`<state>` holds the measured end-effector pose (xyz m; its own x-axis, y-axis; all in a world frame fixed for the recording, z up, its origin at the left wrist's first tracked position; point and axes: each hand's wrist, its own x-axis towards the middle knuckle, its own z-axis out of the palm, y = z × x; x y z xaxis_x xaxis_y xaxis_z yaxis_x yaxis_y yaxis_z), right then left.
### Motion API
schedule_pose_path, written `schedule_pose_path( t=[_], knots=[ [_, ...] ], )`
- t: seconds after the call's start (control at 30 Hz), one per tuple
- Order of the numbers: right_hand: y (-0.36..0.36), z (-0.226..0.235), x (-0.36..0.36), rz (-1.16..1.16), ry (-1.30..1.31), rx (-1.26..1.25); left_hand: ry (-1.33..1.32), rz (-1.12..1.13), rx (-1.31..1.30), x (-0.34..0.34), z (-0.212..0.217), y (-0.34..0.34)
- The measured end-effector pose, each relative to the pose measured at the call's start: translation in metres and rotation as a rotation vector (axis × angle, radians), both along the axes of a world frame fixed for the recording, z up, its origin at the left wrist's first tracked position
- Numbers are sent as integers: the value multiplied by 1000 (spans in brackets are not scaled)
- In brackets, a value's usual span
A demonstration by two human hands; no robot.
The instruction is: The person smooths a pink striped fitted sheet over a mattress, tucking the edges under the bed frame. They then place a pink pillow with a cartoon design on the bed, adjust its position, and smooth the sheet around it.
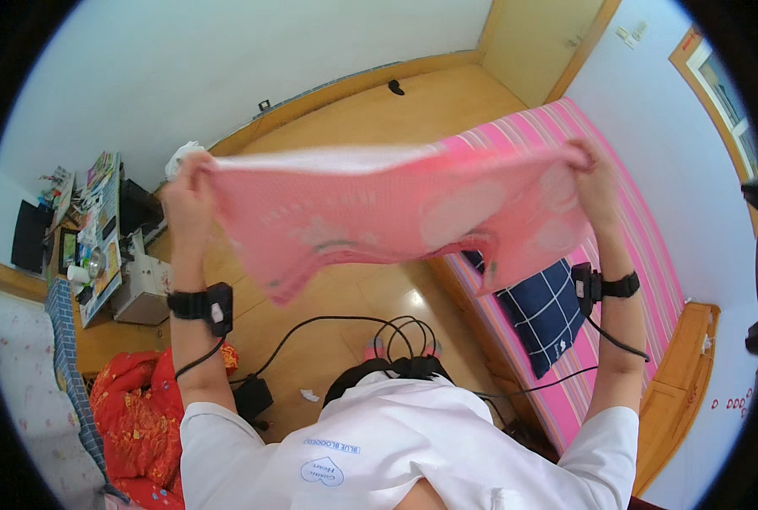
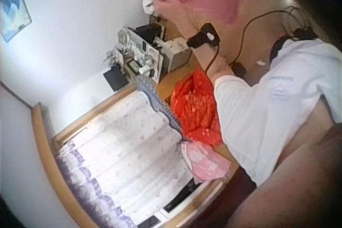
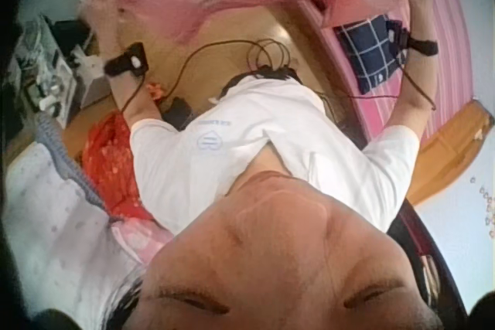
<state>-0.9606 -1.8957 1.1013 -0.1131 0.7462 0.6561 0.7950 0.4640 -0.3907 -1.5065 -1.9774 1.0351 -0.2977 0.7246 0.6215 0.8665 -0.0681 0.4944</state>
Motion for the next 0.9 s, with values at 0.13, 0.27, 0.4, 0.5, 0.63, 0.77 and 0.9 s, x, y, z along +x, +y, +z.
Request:
schedule_pose_path(
  t=[0.13,0.27,0.4,0.5,0.63,0.77,0.9],
  knots=[
    [-15,5,-20,15,13,549,-266,55,914,-16,23,-56],
    [-35,-121,-74,483,-512,-73,85,-37,-664,-3,-107,-73],
    [-18,-194,-60,528,-618,-543,46,-339,-936,-62,-134,-107],
    [13,-176,-59,537,-391,-413,62,-189,-618,-92,-96,-105],
    [15,-123,-107,310,-109,-380,138,82,-327,-84,-42,-71],
    [5,-49,-115,209,135,83,497,232,144,-94,22,-78],
    [-47,-59,-107,131,395,581,118,232,638,-90,-2,-108]
  ],
)
